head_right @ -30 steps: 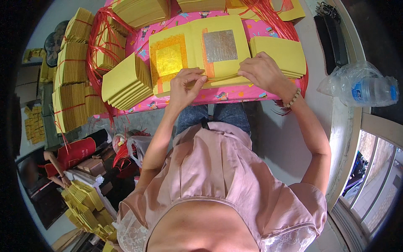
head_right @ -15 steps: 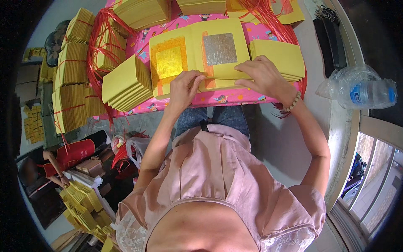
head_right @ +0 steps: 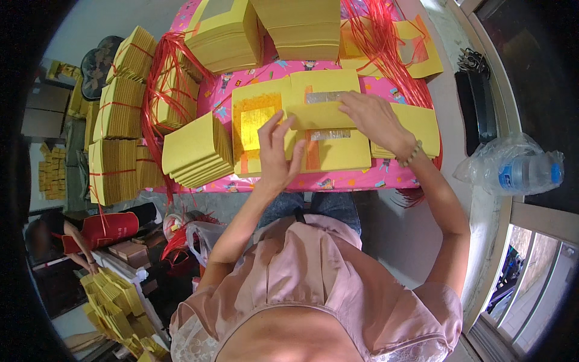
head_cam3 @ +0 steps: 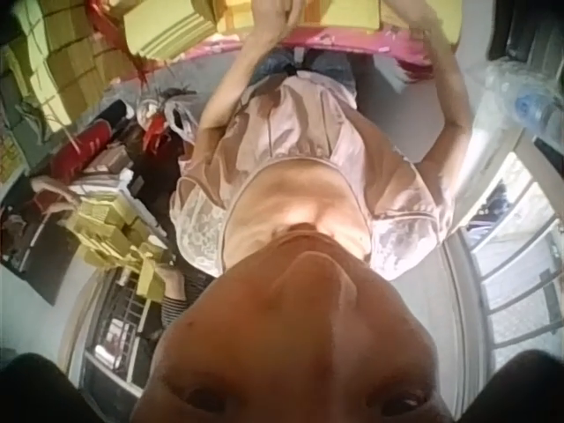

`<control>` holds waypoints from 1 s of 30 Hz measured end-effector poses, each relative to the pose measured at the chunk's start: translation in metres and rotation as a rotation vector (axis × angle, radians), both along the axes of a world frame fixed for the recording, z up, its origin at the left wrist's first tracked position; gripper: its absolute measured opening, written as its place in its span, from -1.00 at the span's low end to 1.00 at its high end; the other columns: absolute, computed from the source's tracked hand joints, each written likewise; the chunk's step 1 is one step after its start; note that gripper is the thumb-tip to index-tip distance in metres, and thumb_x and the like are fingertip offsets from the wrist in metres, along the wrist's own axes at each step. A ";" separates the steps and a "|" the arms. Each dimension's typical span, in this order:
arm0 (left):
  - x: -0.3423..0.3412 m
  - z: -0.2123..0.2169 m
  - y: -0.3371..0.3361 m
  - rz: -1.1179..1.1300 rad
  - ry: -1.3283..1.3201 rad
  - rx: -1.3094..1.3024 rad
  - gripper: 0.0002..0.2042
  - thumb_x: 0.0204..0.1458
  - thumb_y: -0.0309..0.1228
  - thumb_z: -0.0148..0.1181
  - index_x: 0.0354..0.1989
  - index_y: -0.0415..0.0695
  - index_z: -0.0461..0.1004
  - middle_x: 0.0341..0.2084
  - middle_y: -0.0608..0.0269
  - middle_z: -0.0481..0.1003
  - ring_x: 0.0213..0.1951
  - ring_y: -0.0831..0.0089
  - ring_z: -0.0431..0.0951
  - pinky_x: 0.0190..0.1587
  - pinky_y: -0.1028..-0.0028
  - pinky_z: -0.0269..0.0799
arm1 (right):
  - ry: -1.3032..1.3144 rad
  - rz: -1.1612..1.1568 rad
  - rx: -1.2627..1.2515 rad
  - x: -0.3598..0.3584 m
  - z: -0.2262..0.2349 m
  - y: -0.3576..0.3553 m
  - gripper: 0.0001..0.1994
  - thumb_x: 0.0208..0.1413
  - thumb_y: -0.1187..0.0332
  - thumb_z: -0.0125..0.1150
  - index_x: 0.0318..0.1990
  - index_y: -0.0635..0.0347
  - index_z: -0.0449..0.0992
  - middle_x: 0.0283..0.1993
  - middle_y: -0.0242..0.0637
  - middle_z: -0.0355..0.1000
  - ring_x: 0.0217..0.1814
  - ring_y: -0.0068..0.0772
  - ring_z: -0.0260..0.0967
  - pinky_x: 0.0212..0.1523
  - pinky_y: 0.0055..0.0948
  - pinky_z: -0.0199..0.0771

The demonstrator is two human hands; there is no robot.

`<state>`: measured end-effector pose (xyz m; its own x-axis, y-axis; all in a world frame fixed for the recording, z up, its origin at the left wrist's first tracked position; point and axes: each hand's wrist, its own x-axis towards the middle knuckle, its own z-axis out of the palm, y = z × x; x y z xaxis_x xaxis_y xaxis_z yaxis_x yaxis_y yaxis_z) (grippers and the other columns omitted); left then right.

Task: The person is folding yellow Joss paper, likely for ceremonial use.

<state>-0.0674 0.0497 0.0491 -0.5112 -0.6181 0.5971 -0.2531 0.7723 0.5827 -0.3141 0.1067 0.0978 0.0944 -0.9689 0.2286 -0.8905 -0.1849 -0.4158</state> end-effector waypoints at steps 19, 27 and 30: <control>-0.071 -0.027 -0.043 -0.170 -0.442 -0.081 -0.25 0.10 -0.07 0.17 0.43 -0.08 0.08 0.39 -0.17 0.03 0.41 -0.16 -0.02 0.41 -0.06 -0.13 | 0.144 -0.131 0.197 -0.052 -0.041 -0.114 -0.68 0.31 0.22 -0.04 -0.01 0.26 0.51 -0.02 -0.08 0.45 0.05 -0.01 0.41 0.02 -0.06 0.39; -0.076 -0.028 -0.043 -0.158 -0.453 -0.065 -0.26 0.12 -0.04 0.13 0.43 -0.09 0.07 0.38 -0.18 0.04 0.40 -0.17 -0.01 0.40 -0.07 -0.12 | 0.093 -0.075 0.213 -0.048 -0.063 -0.126 -0.70 0.31 0.23 -0.06 -0.02 0.23 0.50 0.01 -0.08 0.46 0.10 -0.02 0.38 0.04 -0.09 0.35; -0.076 -0.030 -0.042 -0.144 -0.456 -0.067 -0.25 0.12 -0.03 0.13 0.43 -0.09 0.07 0.38 -0.18 0.04 0.40 -0.17 -0.01 0.40 -0.07 -0.12 | 0.029 -0.053 0.258 -0.049 -0.060 -0.127 -0.69 0.31 0.22 -0.06 0.00 0.22 0.49 0.04 -0.09 0.44 0.11 -0.02 0.37 0.08 -0.06 0.32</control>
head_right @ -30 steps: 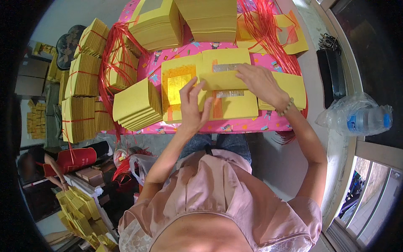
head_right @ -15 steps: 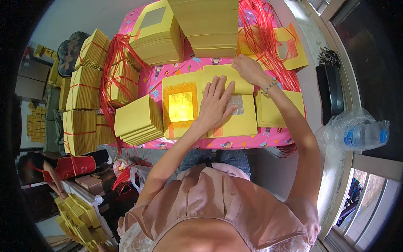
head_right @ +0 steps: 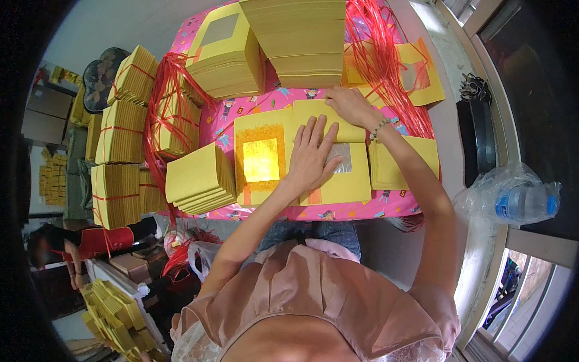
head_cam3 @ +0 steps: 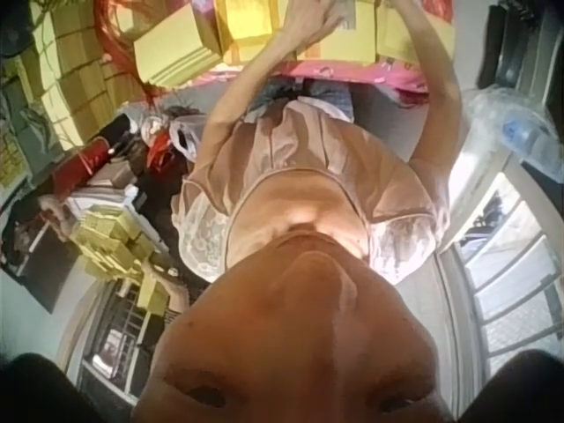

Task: The person is folding yellow Joss paper, likely for ceremonial use.

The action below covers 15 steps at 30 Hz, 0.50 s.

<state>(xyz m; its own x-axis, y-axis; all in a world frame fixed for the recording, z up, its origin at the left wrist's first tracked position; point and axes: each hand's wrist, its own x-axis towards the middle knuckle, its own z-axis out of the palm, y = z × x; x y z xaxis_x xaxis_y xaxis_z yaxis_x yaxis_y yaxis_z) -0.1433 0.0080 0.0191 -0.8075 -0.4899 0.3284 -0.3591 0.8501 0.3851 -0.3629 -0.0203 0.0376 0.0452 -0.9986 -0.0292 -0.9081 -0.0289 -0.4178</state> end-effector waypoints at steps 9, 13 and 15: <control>0.001 0.000 0.005 0.022 -0.025 -0.008 -0.26 0.12 -0.01 0.12 0.41 -0.15 0.09 0.38 -0.16 0.06 0.38 -0.19 0.01 0.39 -0.08 -0.11 | -0.086 0.009 -0.061 0.006 0.000 0.002 -0.70 0.31 0.24 -0.01 0.01 0.27 0.46 0.01 -0.01 0.43 0.07 0.06 0.39 0.10 -0.09 0.38; 0.003 -0.003 0.006 0.012 -0.018 -0.022 -0.26 0.12 -0.01 0.11 0.41 -0.16 0.10 0.37 -0.16 0.07 0.38 -0.20 0.02 0.39 -0.08 -0.10 | -0.124 -0.002 -0.066 0.003 -0.003 0.004 -0.69 0.31 0.22 -0.01 0.04 0.25 0.45 0.01 -0.02 0.43 0.10 0.05 0.38 0.12 -0.08 0.36; 0.004 -0.004 0.005 0.008 -0.024 -0.021 -0.25 0.12 0.00 0.12 0.41 -0.16 0.09 0.37 -0.17 0.08 0.38 -0.22 0.02 0.38 -0.09 -0.09 | -0.122 0.003 -0.033 0.000 -0.002 0.002 -0.67 0.31 0.20 -0.01 0.07 0.23 0.44 0.03 -0.04 0.42 0.12 0.02 0.37 0.14 -0.07 0.34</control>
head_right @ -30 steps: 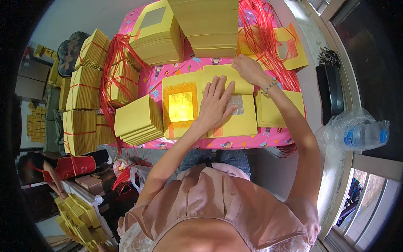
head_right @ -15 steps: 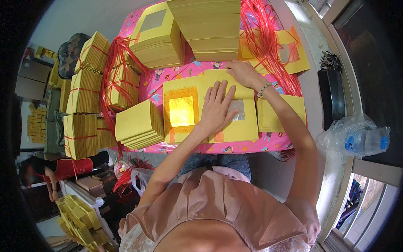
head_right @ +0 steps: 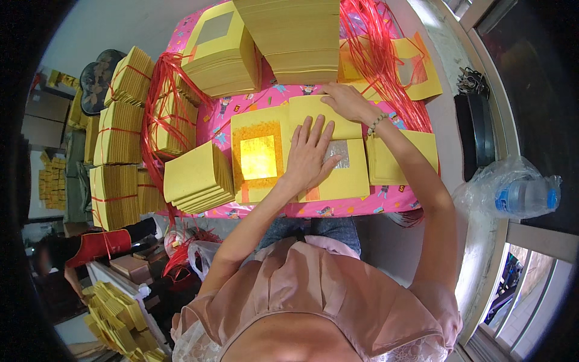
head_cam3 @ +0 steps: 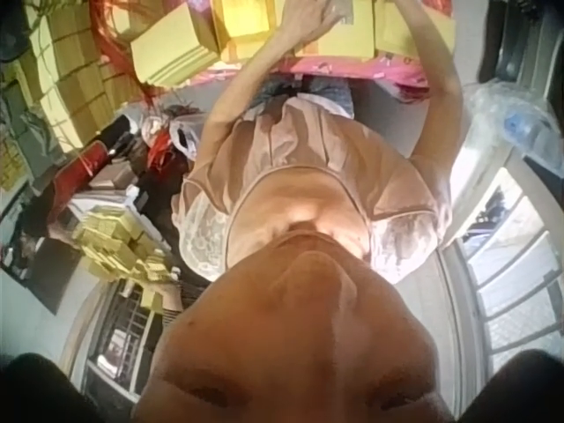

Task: The person is folding yellow Joss paper, likely for ceremonial use.

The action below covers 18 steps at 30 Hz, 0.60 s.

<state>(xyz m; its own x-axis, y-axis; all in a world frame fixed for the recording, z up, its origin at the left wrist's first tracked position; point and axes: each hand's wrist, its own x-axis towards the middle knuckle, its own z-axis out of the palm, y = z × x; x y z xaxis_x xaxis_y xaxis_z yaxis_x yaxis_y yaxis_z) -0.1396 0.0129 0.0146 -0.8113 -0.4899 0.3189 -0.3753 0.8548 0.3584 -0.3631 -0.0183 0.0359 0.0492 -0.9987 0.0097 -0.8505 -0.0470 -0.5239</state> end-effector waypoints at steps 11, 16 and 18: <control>0.001 0.003 0.001 -0.010 -0.004 -0.019 -0.27 0.11 0.01 0.13 0.42 -0.01 0.12 0.38 -0.15 0.05 0.38 -0.24 0.01 0.37 -0.11 -0.07 | -0.050 0.035 -0.113 0.001 0.004 0.002 -0.74 0.23 0.27 0.12 -0.01 0.20 0.48 -0.01 -0.07 0.43 0.10 0.00 0.37 0.13 -0.11 0.37; -0.001 0.003 0.003 -0.002 -0.033 -0.022 -0.28 0.10 0.02 0.13 0.41 0.00 0.14 0.38 -0.13 0.07 0.37 -0.22 0.02 0.36 -0.11 -0.06 | 0.003 0.055 -0.118 0.000 -0.001 0.006 -0.71 0.23 0.27 0.12 0.04 0.17 0.48 -0.02 -0.09 0.43 0.11 -0.03 0.37 0.12 -0.11 0.37; -0.001 0.002 0.002 -0.004 -0.016 -0.012 -0.28 0.11 0.02 0.13 0.41 0.00 0.14 0.37 -0.12 0.08 0.36 -0.22 0.03 0.35 -0.11 -0.05 | 0.040 0.049 -0.117 -0.001 -0.001 0.008 -0.70 0.23 0.27 0.12 0.07 0.16 0.48 -0.03 -0.10 0.43 0.11 -0.03 0.37 0.12 -0.11 0.37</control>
